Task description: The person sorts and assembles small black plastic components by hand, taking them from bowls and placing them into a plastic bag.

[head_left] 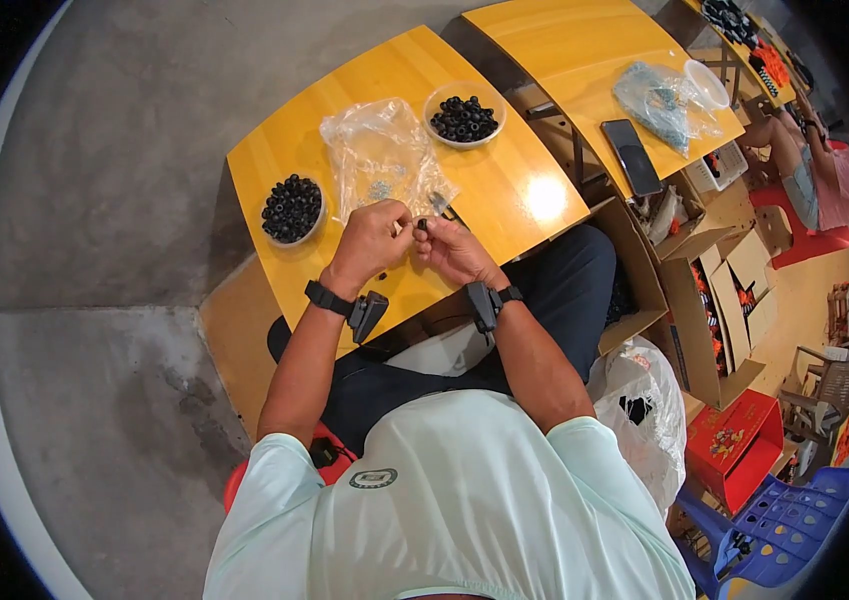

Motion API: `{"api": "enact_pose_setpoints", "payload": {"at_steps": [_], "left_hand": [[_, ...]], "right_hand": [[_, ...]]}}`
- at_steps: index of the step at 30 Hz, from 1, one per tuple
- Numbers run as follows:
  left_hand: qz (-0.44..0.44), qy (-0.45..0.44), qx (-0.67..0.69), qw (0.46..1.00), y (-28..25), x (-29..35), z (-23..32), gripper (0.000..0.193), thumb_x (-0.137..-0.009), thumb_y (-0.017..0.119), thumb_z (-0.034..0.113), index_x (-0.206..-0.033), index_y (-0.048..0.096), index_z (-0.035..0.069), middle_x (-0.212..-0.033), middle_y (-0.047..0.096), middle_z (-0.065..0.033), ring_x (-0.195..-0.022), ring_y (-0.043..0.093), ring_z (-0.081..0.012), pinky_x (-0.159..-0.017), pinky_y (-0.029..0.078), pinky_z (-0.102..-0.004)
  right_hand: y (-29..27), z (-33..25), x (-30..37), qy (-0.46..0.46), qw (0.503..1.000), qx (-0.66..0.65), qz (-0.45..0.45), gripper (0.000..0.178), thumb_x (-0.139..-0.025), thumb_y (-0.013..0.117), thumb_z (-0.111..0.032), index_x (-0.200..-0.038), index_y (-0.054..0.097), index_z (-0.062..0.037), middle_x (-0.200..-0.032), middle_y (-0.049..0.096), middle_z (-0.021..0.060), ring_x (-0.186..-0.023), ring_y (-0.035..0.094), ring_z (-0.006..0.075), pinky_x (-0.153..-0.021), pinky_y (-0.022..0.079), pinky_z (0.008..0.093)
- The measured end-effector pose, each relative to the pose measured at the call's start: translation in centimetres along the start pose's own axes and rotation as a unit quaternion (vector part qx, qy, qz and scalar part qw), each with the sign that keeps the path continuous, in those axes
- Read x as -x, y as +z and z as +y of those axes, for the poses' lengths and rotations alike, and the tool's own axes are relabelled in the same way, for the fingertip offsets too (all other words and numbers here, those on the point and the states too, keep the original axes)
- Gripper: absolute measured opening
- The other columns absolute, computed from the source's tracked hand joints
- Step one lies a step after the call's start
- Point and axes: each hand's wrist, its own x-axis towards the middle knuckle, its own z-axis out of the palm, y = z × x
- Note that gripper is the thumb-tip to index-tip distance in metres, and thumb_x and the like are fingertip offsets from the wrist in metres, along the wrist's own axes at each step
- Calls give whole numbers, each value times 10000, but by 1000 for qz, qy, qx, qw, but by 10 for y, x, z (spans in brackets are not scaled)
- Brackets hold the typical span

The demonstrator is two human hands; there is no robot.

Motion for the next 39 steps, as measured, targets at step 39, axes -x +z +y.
{"api": "enact_pose_setpoints", "payload": {"at_steps": [39], "left_hand": [[37, -121, 265, 956, 25, 20, -14, 104, -867, 681, 36, -947, 713, -22, -835, 672, -41, -700, 632, -82, -599, 477, -218]], "right_hand": [[-1, 3, 0, -4, 999, -35, 8, 178, -997, 573, -188, -1048, 604, -20, -863, 569, 19, -783, 522, 134, -757, 455, 275]]}}
